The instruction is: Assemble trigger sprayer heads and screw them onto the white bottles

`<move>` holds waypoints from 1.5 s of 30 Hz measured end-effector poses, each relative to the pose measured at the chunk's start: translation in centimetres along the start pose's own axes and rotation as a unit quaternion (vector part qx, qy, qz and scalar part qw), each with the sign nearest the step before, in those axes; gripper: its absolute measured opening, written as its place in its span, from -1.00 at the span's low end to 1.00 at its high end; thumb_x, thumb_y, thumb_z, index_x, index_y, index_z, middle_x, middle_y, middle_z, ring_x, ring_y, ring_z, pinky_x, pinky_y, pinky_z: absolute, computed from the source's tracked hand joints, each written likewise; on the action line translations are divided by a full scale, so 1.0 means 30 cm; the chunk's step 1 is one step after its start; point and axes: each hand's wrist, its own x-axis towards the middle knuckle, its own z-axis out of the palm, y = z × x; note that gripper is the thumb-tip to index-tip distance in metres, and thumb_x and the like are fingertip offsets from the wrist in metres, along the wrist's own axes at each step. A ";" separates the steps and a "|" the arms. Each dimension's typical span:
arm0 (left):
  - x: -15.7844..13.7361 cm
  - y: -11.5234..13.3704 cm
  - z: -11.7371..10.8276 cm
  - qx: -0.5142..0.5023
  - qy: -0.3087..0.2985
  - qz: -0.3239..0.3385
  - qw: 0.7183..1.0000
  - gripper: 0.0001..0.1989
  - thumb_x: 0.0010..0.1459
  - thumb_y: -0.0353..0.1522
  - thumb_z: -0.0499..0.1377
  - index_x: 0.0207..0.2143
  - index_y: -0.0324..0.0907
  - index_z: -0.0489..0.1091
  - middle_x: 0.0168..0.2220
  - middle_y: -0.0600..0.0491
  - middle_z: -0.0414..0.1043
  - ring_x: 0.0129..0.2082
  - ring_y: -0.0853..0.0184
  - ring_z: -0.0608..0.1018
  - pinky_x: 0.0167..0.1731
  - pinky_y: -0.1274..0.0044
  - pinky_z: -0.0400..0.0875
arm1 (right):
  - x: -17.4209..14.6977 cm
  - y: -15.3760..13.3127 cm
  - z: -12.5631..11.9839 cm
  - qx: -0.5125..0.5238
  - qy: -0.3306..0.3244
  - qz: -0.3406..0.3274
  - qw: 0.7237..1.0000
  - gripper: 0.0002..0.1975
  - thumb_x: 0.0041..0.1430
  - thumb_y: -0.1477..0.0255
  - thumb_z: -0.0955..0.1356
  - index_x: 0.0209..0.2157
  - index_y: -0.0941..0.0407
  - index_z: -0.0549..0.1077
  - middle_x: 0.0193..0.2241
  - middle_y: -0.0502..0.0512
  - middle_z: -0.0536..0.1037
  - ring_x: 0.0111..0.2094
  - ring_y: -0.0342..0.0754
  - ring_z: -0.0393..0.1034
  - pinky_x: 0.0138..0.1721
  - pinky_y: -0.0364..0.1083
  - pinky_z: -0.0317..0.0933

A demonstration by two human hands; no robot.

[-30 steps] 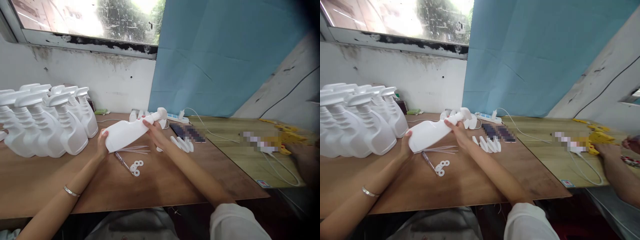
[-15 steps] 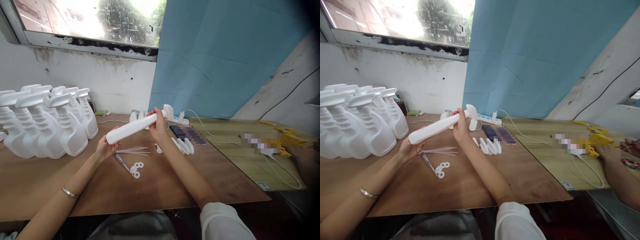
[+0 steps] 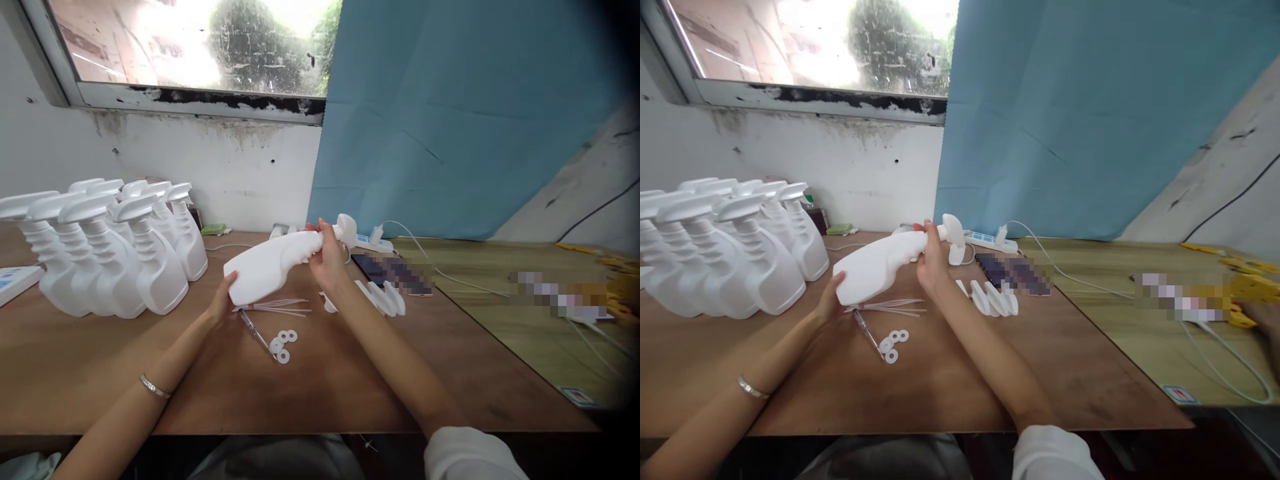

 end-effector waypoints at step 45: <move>0.464 -0.030 0.091 0.626 0.273 0.064 0.728 -0.24 -0.25 0.06 0.18 -0.12 -0.23 0.08 -0.08 -0.23 0.28 -0.07 0.00 0.38 -0.21 0.34 0.25 | -0.043 -0.460 -0.069 -0.044 -0.045 -0.235 0.970 -0.72 0.03 0.59 0.21 -0.67 0.14 0.03 -0.84 -0.21 -0.06 -0.78 -0.32 -0.28 -0.73 -0.25 -0.34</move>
